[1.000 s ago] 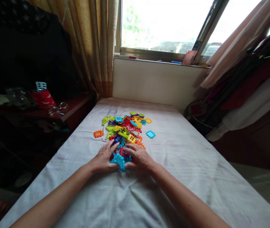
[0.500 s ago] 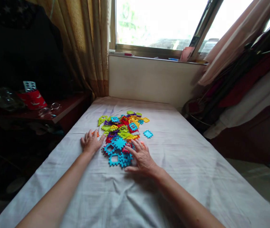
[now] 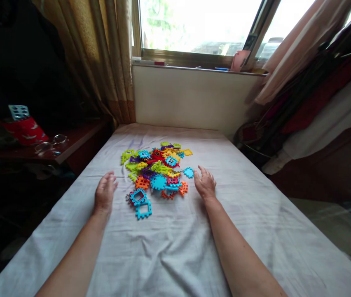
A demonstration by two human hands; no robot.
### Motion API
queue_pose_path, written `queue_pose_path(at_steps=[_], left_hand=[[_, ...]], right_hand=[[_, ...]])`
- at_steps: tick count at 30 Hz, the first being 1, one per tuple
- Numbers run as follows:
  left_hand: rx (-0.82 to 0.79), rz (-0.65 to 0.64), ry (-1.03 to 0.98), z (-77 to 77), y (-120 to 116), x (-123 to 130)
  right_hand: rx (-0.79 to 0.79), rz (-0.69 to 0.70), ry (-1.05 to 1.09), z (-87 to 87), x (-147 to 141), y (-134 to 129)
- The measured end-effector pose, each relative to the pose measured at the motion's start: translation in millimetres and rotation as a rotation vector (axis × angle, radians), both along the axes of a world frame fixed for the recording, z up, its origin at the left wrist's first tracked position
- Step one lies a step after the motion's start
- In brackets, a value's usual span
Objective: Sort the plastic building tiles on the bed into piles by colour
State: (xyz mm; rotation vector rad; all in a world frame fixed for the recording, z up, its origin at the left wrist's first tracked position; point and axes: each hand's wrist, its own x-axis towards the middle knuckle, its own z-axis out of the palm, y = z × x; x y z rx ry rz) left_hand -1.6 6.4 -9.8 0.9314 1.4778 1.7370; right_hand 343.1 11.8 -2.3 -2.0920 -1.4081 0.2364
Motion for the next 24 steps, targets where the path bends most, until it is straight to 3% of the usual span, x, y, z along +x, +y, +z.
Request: queue_pose_path(at_steps=[1,3,5,7,10,14,19,24], left_hand=[[-0.027,0.026,-0.221,4.2,0,-9],[-0.019,-0.052,-0.572,14.2,-3,-23],[0.001,-0.136,-0.798,23.4,-7,-29],[0.014,-0.183,-0.913,29.0,-10,-30],[0.01,-0.195,-0.971,30.2,-12,-28],[-0.014,-0.195,-1.009,27.5,-11,-27],[-0.062,-0.186,-1.028,30.0,-11,-28],[-0.136,-0.135,-1.05,35.1,-10,-26]], right_hand=[[-0.051,-0.008,-0.032,-1.1,-2,1],[-0.101,0.079,-0.049,-5.1,-13,1],[-0.027,0.239,0.007,-10.6,-23,0],[0.129,0.315,0.09,-16.8,-28,-3],[0.286,0.227,0.208,-24.8,-23,-11],[0.357,0.171,0.339,-29.0,-15,-21],[0.391,0.258,0.356,-24.7,-22,-28],[0.425,0.402,0.173,-15.8,-27,-33]])
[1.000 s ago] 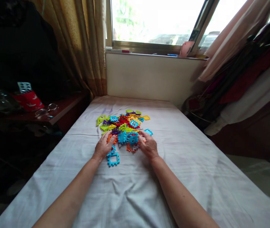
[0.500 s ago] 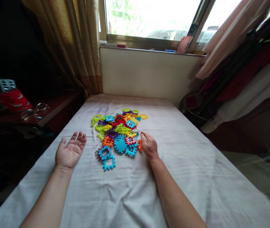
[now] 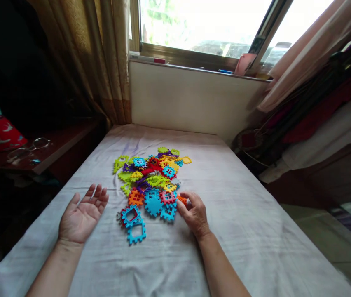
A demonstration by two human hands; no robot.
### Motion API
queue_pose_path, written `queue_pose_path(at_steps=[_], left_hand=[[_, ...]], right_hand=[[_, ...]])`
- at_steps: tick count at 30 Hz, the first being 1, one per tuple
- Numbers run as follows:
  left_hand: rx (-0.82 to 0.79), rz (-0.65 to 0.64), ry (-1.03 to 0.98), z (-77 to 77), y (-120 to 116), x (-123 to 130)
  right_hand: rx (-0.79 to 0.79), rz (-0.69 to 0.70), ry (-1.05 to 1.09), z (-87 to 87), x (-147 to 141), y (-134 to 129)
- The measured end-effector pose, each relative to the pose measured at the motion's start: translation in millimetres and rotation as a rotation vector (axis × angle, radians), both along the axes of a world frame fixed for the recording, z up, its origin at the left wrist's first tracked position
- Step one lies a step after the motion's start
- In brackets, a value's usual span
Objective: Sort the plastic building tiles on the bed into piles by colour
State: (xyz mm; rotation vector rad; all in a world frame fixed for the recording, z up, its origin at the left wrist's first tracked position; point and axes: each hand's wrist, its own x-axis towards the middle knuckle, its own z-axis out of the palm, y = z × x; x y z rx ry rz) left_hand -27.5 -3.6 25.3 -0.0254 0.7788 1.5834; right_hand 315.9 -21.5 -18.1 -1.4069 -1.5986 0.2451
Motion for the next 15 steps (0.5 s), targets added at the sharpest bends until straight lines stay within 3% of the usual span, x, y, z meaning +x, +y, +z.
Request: queue_pose_path(at_steps=[7,15], left_hand=[[-0.05,-0.023,0.08,1.5,4.6,4.7],[-0.006,-0.089,0.163,-1.8,8.8,7.1]], right_hand=[[-0.065,0.064,-0.266,4.3,-6.0,-4.7],[-0.163,0.024,-0.375,3.8,-10.6,-3.5]])
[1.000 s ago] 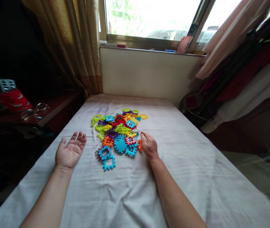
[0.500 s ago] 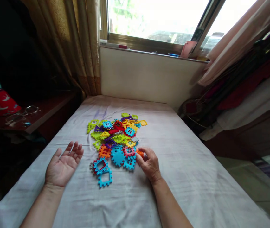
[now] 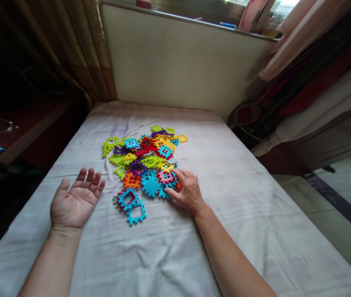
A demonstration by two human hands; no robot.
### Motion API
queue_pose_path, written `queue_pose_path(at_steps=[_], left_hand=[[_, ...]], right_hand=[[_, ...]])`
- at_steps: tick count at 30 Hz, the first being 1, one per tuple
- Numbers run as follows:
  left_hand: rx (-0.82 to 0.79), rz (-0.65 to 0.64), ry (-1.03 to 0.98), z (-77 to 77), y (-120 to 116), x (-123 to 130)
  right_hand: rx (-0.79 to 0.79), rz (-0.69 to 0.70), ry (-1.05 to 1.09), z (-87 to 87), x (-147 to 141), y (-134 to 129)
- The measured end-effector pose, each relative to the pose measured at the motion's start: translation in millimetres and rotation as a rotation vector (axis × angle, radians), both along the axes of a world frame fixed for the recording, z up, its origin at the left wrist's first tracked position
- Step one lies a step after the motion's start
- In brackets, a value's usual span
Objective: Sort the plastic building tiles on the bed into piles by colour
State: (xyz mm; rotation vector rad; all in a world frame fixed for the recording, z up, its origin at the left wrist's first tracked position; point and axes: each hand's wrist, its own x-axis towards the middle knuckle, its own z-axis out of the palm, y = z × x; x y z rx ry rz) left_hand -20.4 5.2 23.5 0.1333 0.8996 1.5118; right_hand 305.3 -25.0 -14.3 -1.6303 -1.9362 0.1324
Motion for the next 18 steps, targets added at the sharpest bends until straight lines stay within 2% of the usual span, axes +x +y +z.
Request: queue_pose_path(at_steps=[5,12,15,18], left_hand=[[0.057,-0.018,0.0,-2.2,-1,2],[0.147,-0.043,-0.042,-5.3,-4,-1],[0.164,-0.031,-0.047,-6.0,-5,-2],[0.167,-0.017,-0.041,-5.8,-5,-3]], right_hand=[[0.061,0.029,-0.007,-3.2,1,2],[0.219,-0.027,0.024,-7.8,1,4],[0.266,-0.097,0.066,-7.4,7,5],[0.281,-0.21,0.106,-7.9,26,1]])
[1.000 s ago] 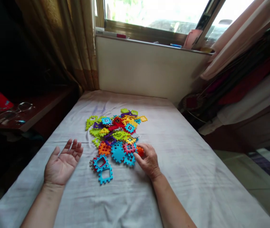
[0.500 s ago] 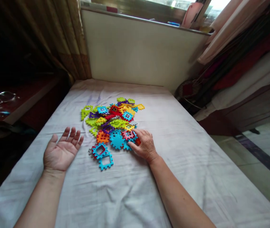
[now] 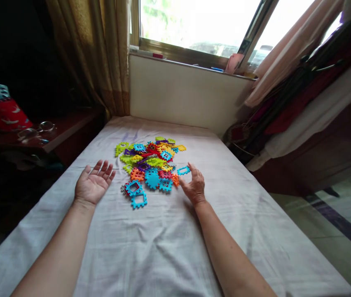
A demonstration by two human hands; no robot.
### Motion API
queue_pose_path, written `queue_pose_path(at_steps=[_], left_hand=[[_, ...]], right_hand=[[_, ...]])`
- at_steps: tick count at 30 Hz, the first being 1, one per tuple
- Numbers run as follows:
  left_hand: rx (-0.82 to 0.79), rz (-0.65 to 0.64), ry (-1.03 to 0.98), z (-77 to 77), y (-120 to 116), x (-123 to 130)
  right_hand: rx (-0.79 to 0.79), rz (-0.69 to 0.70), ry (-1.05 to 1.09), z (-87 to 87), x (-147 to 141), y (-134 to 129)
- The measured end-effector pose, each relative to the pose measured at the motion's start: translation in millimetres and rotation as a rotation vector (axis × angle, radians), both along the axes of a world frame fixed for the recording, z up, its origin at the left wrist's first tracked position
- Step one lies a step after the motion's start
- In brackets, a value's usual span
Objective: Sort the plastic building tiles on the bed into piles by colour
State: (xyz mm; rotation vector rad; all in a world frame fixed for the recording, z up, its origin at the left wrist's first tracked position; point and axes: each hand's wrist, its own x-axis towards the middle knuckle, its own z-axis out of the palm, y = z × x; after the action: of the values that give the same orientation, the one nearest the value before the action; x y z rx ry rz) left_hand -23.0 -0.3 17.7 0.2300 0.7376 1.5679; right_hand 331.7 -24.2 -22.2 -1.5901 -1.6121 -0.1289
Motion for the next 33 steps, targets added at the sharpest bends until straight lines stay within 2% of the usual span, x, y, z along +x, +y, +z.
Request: queue_pose_path(at_steps=[5,8,16,24,27,29,33], left_hand=[[-0.008,0.014,0.014,2.8,0,3],[-0.015,0.025,0.017,4.6,-1,5],[-0.039,0.062,0.022,10.0,-22,-4],[-0.026,0.112,0.042,11.1,-27,-19],[-0.036,0.11,0.035,10.4,-26,-19],[-0.04,0.104,0.032,9.7,-25,-18],[-0.052,0.108,0.029,8.9,-23,-19]], right_hand=[[-0.133,-0.193,0.055,-7.8,50,-16],[-0.253,-0.276,0.044,-13.5,69,-24],[-0.322,-0.343,-0.072,-10.4,67,-37],[-0.35,-0.286,-0.191,-7.6,77,-47],[-0.276,-0.251,-0.188,-0.7,64,-47],[-0.23,-0.144,-0.178,7.1,43,-47],[-0.246,0.177,-0.22,20.1,-11,-42]])
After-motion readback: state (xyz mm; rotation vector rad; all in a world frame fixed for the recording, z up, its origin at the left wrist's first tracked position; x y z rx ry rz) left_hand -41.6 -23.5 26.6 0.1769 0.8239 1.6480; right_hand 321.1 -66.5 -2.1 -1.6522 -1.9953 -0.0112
